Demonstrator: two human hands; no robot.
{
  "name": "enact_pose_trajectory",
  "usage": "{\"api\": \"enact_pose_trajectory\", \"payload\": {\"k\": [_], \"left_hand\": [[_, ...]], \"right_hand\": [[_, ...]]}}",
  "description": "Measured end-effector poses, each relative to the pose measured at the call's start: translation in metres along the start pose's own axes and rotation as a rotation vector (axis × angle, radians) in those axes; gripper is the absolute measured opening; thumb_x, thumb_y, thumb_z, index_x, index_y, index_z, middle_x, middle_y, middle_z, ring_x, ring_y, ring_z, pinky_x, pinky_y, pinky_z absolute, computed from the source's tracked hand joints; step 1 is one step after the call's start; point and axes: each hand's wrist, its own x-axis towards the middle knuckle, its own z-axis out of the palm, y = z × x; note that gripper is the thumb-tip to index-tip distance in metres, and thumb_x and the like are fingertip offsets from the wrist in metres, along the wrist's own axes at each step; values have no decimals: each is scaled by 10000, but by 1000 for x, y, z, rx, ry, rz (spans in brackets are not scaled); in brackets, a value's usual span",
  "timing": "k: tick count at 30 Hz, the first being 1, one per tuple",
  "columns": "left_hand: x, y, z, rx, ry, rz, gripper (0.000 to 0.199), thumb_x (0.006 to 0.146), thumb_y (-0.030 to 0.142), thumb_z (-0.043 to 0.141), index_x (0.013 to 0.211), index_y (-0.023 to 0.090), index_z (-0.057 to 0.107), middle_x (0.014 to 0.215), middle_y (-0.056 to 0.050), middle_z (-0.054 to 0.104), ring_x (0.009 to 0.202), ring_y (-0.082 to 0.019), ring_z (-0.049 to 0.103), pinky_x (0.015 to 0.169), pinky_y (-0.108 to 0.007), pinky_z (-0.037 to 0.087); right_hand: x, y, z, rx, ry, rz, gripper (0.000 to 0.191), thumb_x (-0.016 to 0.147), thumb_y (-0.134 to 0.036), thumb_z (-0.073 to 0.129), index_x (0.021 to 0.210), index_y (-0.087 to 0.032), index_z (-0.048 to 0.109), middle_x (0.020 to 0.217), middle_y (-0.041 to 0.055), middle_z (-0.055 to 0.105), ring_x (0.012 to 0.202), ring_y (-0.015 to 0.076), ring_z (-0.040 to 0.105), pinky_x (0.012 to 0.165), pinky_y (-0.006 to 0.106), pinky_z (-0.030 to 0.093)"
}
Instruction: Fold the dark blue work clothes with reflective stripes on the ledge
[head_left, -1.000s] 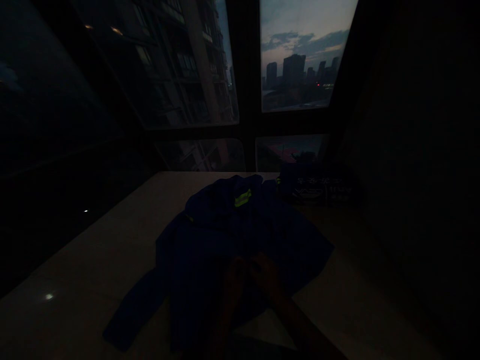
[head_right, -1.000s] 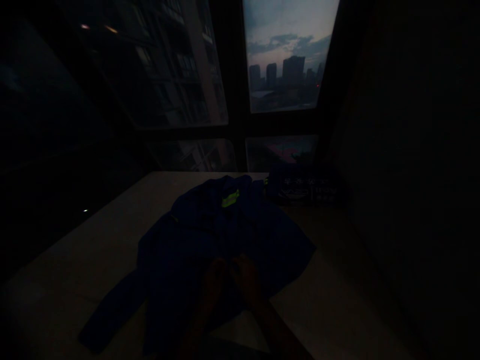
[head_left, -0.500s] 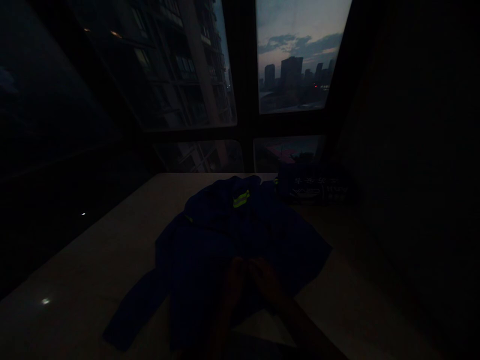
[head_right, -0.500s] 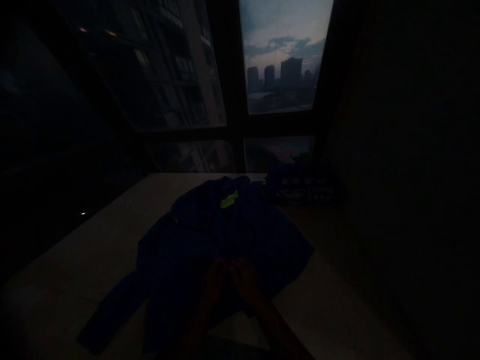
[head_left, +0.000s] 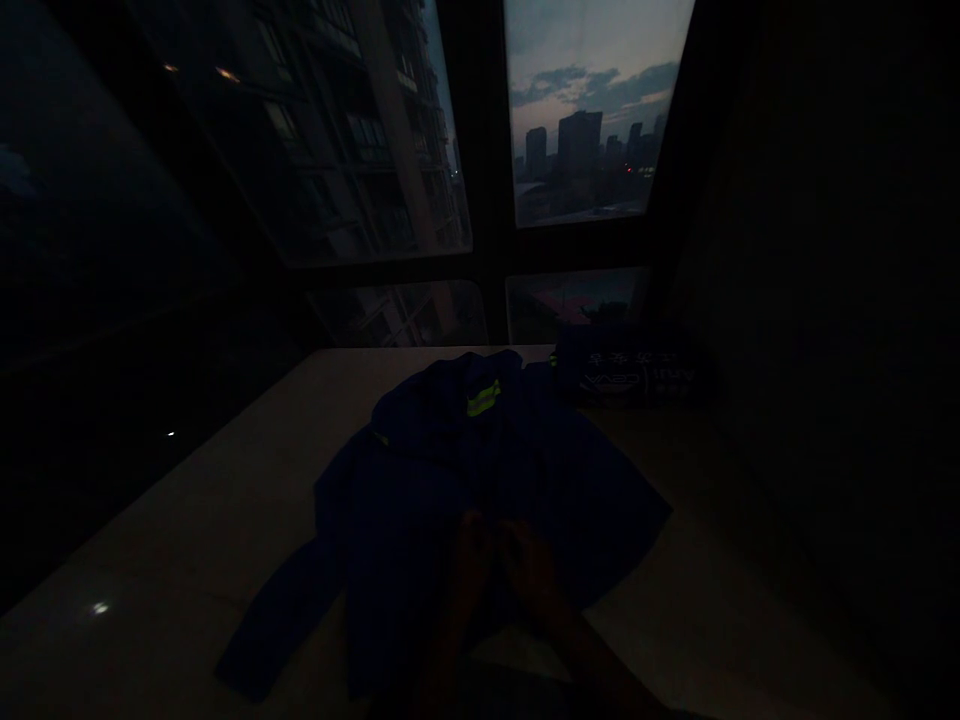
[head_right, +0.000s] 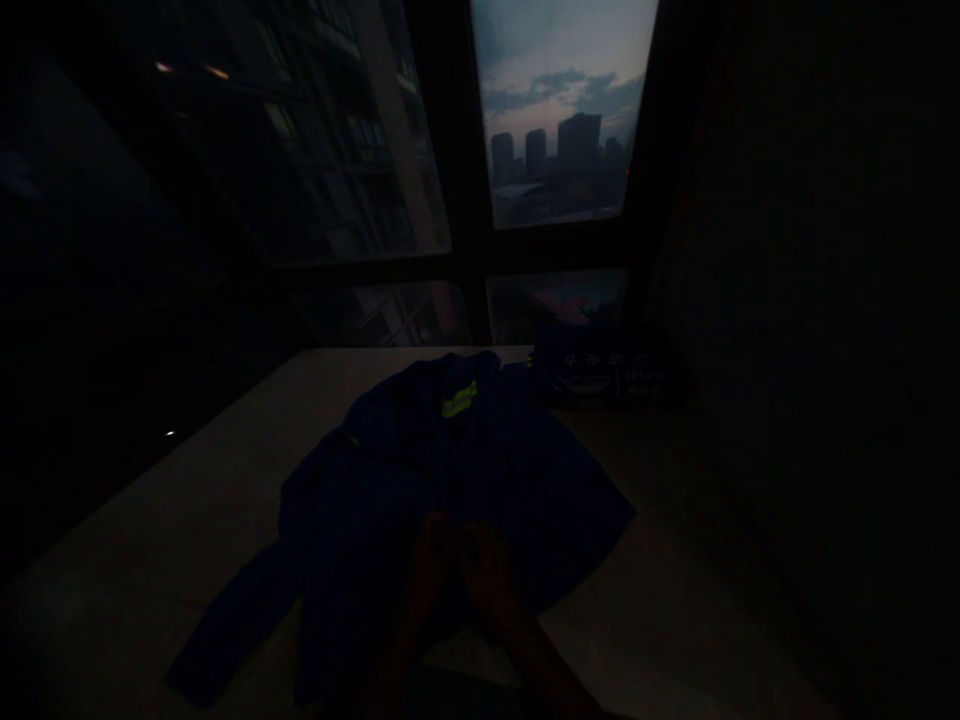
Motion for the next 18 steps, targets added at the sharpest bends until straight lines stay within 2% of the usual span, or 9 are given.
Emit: {"api": "enact_pose_trajectory", "payload": {"k": [3,6,10,14,18], "left_hand": [[0,-1,0,12,-1,-7,215,761,313,495,939,216,569,925,-68,687,891,-223,674,827,-363,523],[2,-6,1,22,11,13,186,758,330,498,898,221,556,888,-64,681,862,-226,669,816,-366,517],[3,-11,4,24,5,62,168,749,332,512,875,229,556,869,-57,678,843,-223,661,813,-365,509],[2,-11,4,71,-41,75,145,767,289,485,881,229,551,822,-41,659,760,-204,647,731,-330,493],[2,-17,6,78,-64,71,140,809,284,470,903,233,560,822,-28,662,753,-184,646,716,-304,486]], "right_hand": [[3,-7,-5,-28,-19,10,321,900,-241,474,1138,-178,682,1099,116,710,1002,217,664,898,345,523],[12,-17,-17,-120,-77,27,275,895,-247,492,1059,-205,708,1011,81,722,909,191,668,834,306,516],[30,-32,-36,-452,-196,-39,241,910,-282,507,892,-209,735,990,94,713,981,215,639,830,307,492],[45,-48,-40,-755,-352,-158,243,901,-214,499,911,-158,736,1039,160,694,1003,267,630,740,324,501],[49,-57,-36,-851,-398,-185,245,893,-157,486,932,-141,728,1049,178,687,968,274,647,699,325,506]]}}
